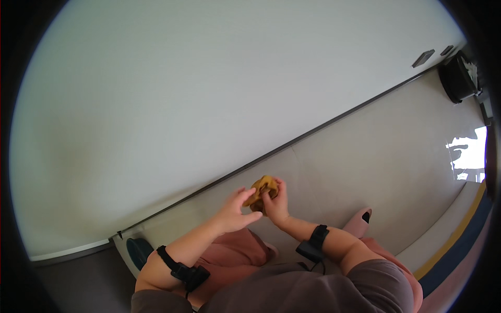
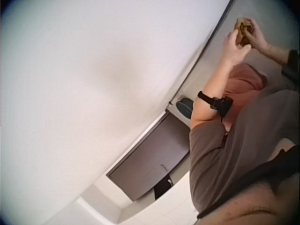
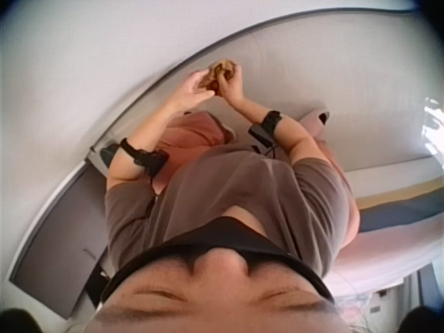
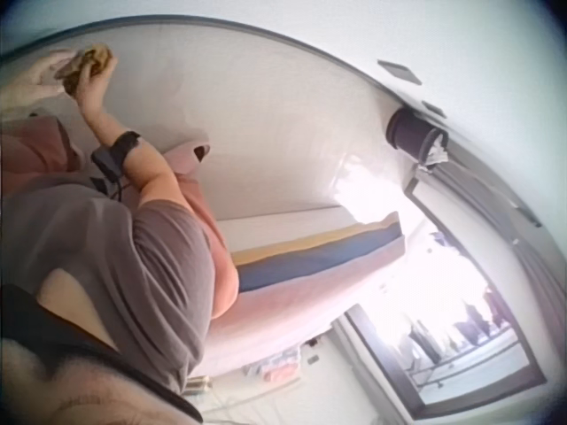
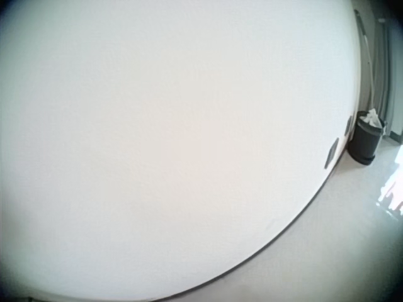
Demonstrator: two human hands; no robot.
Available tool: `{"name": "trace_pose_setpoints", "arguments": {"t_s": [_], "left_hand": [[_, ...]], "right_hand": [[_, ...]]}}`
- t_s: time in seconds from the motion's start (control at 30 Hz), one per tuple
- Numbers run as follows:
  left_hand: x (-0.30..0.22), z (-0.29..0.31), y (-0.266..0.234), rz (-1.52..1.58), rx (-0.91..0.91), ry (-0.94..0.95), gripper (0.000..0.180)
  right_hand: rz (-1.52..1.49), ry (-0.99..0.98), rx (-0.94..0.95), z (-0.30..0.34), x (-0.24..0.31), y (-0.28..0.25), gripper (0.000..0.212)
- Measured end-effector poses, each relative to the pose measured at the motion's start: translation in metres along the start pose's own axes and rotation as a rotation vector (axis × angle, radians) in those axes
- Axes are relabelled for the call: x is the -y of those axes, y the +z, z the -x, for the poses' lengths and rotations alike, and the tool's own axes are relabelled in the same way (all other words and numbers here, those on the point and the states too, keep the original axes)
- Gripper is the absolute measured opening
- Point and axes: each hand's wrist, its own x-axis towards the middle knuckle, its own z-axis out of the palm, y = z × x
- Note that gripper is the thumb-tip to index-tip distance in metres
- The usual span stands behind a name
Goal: Cleaning the top edge and corner of a wall using a damp cloth.
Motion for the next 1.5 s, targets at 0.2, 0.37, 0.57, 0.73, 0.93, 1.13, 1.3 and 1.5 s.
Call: {"name": "trace_pose_setpoints", "arguments": {"t_s": [0.2,0.37,0.57,0.73,0.93,1.13,1.3,1.5], "left_hand": [[-0.021,-0.002,-0.059,-0.102,-0.076,-0.162,0.033],[-0.023,0.004,-0.075,-0.107,-0.202,-0.083,0.025],[-0.029,0.005,-0.068,-0.153,-0.065,-0.14,0.023],[-0.04,0.012,-0.06,-0.384,-0.004,-0.079,0.025],[-0.045,0.012,-0.059,-0.385,-0.01,-0.082,0.026],[-0.039,0.007,-0.065,-0.38,-0.03,-0.096,0.027],[-0.027,0.022,-0.079,-0.358,-0.041,-0.102,0.027],[-0.016,0.047,-0.087,-0.401,-0.04,-0.114,0.027]], "right_hand": [[-0.348,0.767,-0.333,-0.014,-0.008,-0.016,0.037],[-0.669,1.033,-0.163,-0.035,-0.063,0.013,0.024],[-1.034,0.855,-0.287,-0.09,-0.11,0.029,0.027],[-1.028,0.839,-0.481,-0.1,-0.082,0.046,0.024],[-0.68,0.454,-0.095,-0.075,-0.076,0.057,0.037],[-0.224,0.361,-0.144,-0.077,-0.087,0.06,0.036],[-0.488,0.403,-0.142,-0.077,-0.077,0.058,0.04],[-0.471,0.265,-0.237,-0.089,-0.064,0.038,0.03]]}}
